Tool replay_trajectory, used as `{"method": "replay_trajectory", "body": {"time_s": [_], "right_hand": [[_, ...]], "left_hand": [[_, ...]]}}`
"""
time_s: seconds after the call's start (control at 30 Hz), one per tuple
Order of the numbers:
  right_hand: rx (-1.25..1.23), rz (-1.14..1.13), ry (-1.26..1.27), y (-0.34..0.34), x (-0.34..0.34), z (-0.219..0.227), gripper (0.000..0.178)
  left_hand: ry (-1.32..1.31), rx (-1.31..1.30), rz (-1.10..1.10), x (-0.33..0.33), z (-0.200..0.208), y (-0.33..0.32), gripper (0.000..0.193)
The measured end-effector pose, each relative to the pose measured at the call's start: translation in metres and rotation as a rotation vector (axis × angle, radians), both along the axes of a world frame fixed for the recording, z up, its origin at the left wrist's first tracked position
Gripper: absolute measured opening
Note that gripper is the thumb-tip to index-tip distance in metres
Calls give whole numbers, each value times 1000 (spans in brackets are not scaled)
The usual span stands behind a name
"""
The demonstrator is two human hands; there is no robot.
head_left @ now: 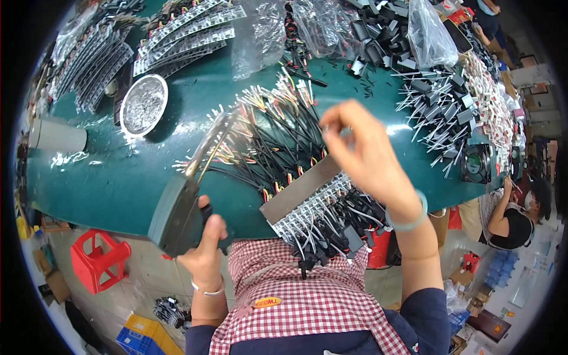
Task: The person solders wire connections onto electronic circuit boards using a handheld soldering tool while positioning the wires by hand.
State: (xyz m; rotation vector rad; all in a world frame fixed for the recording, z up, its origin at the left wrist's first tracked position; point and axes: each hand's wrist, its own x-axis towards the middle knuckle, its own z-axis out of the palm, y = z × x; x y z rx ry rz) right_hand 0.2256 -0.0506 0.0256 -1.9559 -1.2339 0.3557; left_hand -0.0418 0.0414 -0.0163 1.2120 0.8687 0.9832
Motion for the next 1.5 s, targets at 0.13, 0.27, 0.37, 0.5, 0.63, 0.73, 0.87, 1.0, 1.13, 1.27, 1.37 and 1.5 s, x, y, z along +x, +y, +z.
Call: {"method": "replay_trajectory", "body": {"time_s": [0.13,0.27,0.37,0.5,0.63,0.73,0.87,1.0,1.13,1.27,1.37,1.5], "right_hand": [[82,139,290,-34,-56,14,19],[218,7,588,-50,-84,10,26],[340,-21,831,-58,-98,-4,33],[409,-107,981,-65,-115,-14,35],[230,-109,542,-73,-126,-11,20],[247,15,346,-77,-128,-11,26],[245,80,429,-81,-133,-16,26],[189,-11,745,-81,-145,-14,28],[266,-34,749,-77,-143,-24,23],[308,8,459,-70,-140,-21,22],[255,-4,573,-74,-142,-13,24],[175,-144,845,-84,-146,-14,23]], "left_hand": [[-153,74,-31,22,7,-8,49],[-150,49,-79,12,13,-18,48],[-76,64,-143,7,15,-29,47],[-130,-45,-238,9,22,-46,45],[-28,68,-355,9,23,-50,43],[-37,-66,-418,11,24,-51,42],[-113,-59,-497,7,18,-47,44],[-79,-100,-507,6,14,-44,45],[-117,-126,-516,9,9,-37,45],[-185,-190,-510,9,12,-32,42],[-122,-72,-470,8,11,-37,38],[-125,-130,-492,9,2,-40,32]]}}
